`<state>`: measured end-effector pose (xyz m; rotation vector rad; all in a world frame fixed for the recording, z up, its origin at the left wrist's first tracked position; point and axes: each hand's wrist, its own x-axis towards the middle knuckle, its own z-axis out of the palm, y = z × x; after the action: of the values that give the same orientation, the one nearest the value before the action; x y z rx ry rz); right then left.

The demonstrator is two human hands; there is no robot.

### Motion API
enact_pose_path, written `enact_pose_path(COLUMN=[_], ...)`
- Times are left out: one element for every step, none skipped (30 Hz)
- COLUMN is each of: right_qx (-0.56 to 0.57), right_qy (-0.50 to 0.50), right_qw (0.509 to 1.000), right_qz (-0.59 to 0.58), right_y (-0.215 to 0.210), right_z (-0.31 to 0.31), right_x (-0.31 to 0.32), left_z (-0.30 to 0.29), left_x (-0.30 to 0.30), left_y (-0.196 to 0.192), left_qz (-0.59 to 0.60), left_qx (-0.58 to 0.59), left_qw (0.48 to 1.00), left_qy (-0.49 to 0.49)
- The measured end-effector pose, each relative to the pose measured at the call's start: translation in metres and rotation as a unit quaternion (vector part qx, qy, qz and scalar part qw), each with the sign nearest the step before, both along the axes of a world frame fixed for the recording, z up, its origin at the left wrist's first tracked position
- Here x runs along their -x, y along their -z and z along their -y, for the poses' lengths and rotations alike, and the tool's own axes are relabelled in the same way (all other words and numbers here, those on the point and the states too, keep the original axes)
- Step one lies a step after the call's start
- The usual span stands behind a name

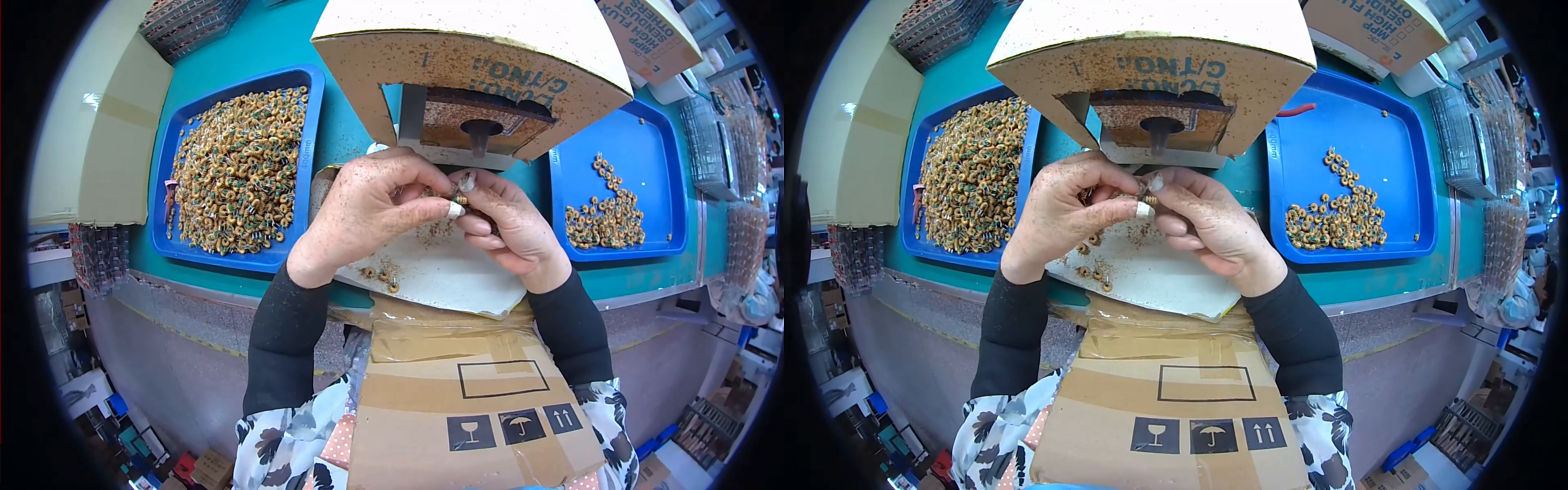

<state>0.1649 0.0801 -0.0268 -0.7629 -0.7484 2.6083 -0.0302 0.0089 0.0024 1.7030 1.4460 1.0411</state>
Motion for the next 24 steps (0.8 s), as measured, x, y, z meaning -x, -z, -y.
enact_pose_path(right_qx=[0.011, 0.011, -0.008, -0.027, -0.027, -0.041, -0.054, -0.055, -0.058, -0.061, -0.061, -0.069, -0.077, -0.077, -0.095, -0.113, -0.113, -0.128, -0.142, -0.142, -0.156, -0.17, -0.17, -0.17], right_qy=[0.008, 0.006, 0.02, 0.034, 0.032, 0.061, 0.091, 0.091, 0.115, 0.137, 0.136, 0.148, 0.161, 0.161, 0.147, 0.133, 0.133, 0.138, 0.143, 0.144, 0.142, 0.14, 0.141, 0.14], right_qw=[1.0, 1.0, 1.0, 0.999, 0.999, 0.997, 0.994, 0.994, 0.992, 0.988, 0.989, 0.987, 0.984, 0.984, 0.984, 0.985, 0.985, 0.982, 0.979, 0.979, 0.977, 0.975, 0.975, 0.975], right_qz=[-0.007, -0.008, -0.01, -0.011, -0.012, -0.014, -0.015, -0.014, -0.017, -0.02, -0.021, -0.008, 0.006, 0.006, 0.004, 0.001, 0.001, 0.011, 0.022, 0.022, 0.03, 0.037, 0.037, 0.032], right_y=[0.001, 0.002, 0.004, 0.005, 0.004, 0.003, 0.003, 0.003, 0.004, 0.005, 0.004, 0.002, 0.001, 0.001, 0.003, 0.004, 0.003, 0.0, -0.001, -0.002, -0.002, -0.003, -0.005, -0.007], right_z=[0.001, 0.001, 0.001, 0.001, 0.002, 0.003, 0.003, 0.004, 0.005, 0.007, 0.008, 0.009, 0.009, 0.009, 0.008, 0.007, 0.007, 0.008, 0.008, 0.007, 0.006, 0.006, 0.006, 0.006], right_x=[0.0, -0.001, -0.001, -0.001, 0.0, 0.001, 0.001, 0.002, 0.003, 0.004, 0.005, 0.006, 0.006, 0.005, 0.004, 0.003, 0.003, 0.003, 0.004, 0.003, 0.002, 0.002, 0.002, 0.001], left_z=[0.001, 0.001, 0.002, 0.002, 0.003, 0.003, 0.004, 0.004, 0.004, 0.004, 0.005, 0.006, 0.007, 0.006, 0.006, 0.005, 0.005, 0.006, 0.006, 0.006, 0.007, 0.007, 0.006, 0.006], left_x=[-0.001, -0.004, -0.007, -0.008, -0.01, -0.012, -0.014, -0.017, -0.02, -0.023, -0.024, -0.025, -0.026, -0.026, -0.027, -0.028, -0.027, -0.027, -0.026, -0.025, -0.025, -0.024, -0.024, -0.024], left_y=[-0.002, -0.004, -0.006, -0.005, -0.004, -0.003, -0.001, 0.001, 0.003, 0.006, 0.006, 0.005, 0.005, 0.005, 0.006, 0.006, 0.006, 0.006, 0.006, 0.006, 0.005, 0.004, 0.003, 0.002], left_qz=[-0.002, -0.008, -0.015, -0.015, -0.034, -0.054, -0.053, -0.054, -0.055, -0.056, -0.056, -0.072, -0.087, -0.087, -0.091, -0.096, -0.096, -0.1, -0.103, -0.102, -0.09, -0.077, -0.077, -0.071], left_qx=[0.0, 0.014, 0.027, 0.027, 0.006, -0.015, -0.015, -0.044, -0.072, -0.099, -0.099, -0.103, -0.107, -0.107, -0.123, -0.139, -0.139, -0.145, -0.152, -0.151, -0.146, -0.142, -0.142, -0.144], left_qw=[1.0, 0.999, 0.996, 0.995, 0.995, 0.993, 0.993, 0.993, 0.991, 0.988, 0.988, 0.987, 0.986, 0.986, 0.983, 0.98, 0.98, 0.978, 0.977, 0.977, 0.979, 0.981, 0.982, 0.982], left_qy=[-0.002, -0.046, -0.089, -0.091, -0.096, -0.101, -0.101, -0.099, -0.096, -0.102, -0.103, -0.102, -0.098, -0.098, -0.104, -0.11, -0.11, -0.111, -0.113, -0.112, -0.108, -0.103, -0.103, -0.095])
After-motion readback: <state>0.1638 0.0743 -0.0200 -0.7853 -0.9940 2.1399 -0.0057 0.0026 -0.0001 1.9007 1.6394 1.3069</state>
